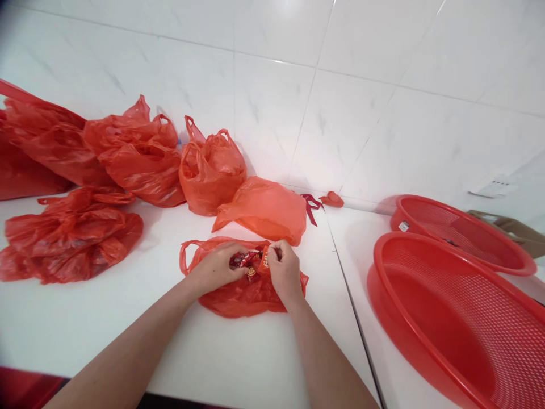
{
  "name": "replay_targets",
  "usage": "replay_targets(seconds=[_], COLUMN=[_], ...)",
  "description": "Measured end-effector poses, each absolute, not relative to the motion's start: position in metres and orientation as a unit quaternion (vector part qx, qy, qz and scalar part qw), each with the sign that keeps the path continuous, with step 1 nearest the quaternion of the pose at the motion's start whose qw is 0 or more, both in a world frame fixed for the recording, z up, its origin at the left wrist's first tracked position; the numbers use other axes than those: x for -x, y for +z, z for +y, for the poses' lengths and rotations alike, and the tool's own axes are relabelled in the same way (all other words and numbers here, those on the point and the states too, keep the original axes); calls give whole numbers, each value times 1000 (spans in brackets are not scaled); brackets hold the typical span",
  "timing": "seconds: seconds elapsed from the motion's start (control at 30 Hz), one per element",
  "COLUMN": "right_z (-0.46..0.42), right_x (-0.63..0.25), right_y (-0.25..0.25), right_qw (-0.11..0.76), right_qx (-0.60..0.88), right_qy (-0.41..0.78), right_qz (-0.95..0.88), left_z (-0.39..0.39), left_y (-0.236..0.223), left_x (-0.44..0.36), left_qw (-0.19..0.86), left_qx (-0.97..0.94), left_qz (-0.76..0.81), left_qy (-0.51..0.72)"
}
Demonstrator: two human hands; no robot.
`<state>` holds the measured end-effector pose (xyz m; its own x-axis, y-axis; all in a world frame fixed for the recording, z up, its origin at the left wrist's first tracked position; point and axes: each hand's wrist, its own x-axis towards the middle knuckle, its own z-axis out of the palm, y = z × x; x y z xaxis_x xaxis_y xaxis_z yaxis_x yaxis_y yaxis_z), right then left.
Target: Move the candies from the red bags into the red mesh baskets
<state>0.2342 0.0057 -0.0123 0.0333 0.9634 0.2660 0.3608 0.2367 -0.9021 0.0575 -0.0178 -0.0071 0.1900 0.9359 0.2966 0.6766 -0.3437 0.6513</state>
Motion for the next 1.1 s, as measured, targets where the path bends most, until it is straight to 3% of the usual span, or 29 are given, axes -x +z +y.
replay_targets(seconds=[0.27,0.67,0.9,1.1], right_z=[2,-12,-12,-11], right_x=[-229,-214,-217,-219], right_y=[-21,-8,-12,-16], right_qw=[452,400,345,278], right_qx=[520,445,494,516], right_qy=[367,499,329,278], right_qz=[-625,-627,-727,-761], left_z=[-13,-10,-11,-9], left_y=[-7,-5,-6,-8], left_x=[-54,-50,-51,-51], left_qw=[128,237,208,209], left_qx=[-719,-605,-585,-588], left_qz=[568,595,607,607], left_qy=[378,473,495,492])
